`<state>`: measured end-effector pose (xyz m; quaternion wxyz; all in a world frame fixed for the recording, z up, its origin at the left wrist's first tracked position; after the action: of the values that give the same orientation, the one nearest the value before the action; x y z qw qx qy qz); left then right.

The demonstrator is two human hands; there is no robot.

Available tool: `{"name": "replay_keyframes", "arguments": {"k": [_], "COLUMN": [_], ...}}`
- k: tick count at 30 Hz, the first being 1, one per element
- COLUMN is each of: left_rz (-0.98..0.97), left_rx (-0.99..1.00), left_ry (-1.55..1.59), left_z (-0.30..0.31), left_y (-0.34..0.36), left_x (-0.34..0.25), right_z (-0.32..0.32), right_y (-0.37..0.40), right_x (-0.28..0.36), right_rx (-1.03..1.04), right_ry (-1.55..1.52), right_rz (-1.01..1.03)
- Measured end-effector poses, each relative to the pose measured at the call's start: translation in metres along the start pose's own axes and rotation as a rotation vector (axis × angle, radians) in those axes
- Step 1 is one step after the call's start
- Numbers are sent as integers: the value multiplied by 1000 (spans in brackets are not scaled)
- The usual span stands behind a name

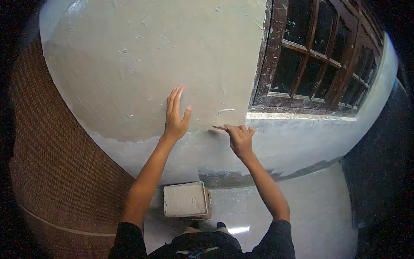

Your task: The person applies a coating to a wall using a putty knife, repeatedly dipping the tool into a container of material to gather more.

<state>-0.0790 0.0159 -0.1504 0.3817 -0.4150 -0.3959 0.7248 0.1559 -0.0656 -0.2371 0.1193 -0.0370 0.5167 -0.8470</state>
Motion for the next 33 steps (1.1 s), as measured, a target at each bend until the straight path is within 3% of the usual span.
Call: {"name": "replay_keyframes", "arguments": {"k": [4, 6, 11, 14, 15, 19, 20, 22, 24, 26, 28, 31, 33], "left_rz": [34, 36, 100, 136, 137, 137, 137, 132, 128, 126, 166, 194, 183], "left_rx": [-20, -40, -61, -78, -80, -82, -82, -80, -81, -76, -61, -39, -34], "left_ry": [-22, -40, -78, -91, -91, -105, -104, -99, -87, -74, -69, -47, -40], "left_z": [-10, -14, -24, -29, -30, -27, -27, -26, -26, -25, -25, -23, -24], "left_y": [2, 4, 13, 19, 22, 25, 25, 24, 24, 26, 30, 33, 35], "left_x": [-12, -16, -28, -34, -37, -42, -43, -43, -40, -38, -37, -41, -38], "right_z": [6, 14, 42, 40, 32, -5, -8, -12, 4, 17, 25, 1, -16], "right_y": [-37, -63, -110, -95, -85, -33, -33, -39, -57, -59, -57, -24, -3], "right_x": [-21, -34, -69, -67, -61, -33, -36, -50, -69, -85, -82, -63, -38], "right_rx": [66, 37, -395, -419, -391, 83, 83, -42, -312, -420, -573, -413, -173], "right_ry": [-53, -53, -165, -340, -388, -338, -337, -262, -262, -291, -516, -509, -395], "right_rz": [112, 72, -165, -264, -185, 115, 115, 14, -181, -495, -639, -535, -307]}}
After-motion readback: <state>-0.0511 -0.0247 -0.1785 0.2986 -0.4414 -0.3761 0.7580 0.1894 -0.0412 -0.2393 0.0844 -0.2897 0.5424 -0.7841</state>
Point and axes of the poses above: each hand's wrist, its own y-axis away from the middle knuckle, its own z-axis out of the back of the hand, x = y × z, the point moved 1 cm from there along -y, towards the middle knuckle, and after that the axes turned 4 degrees about y, right-handed, at the moved point
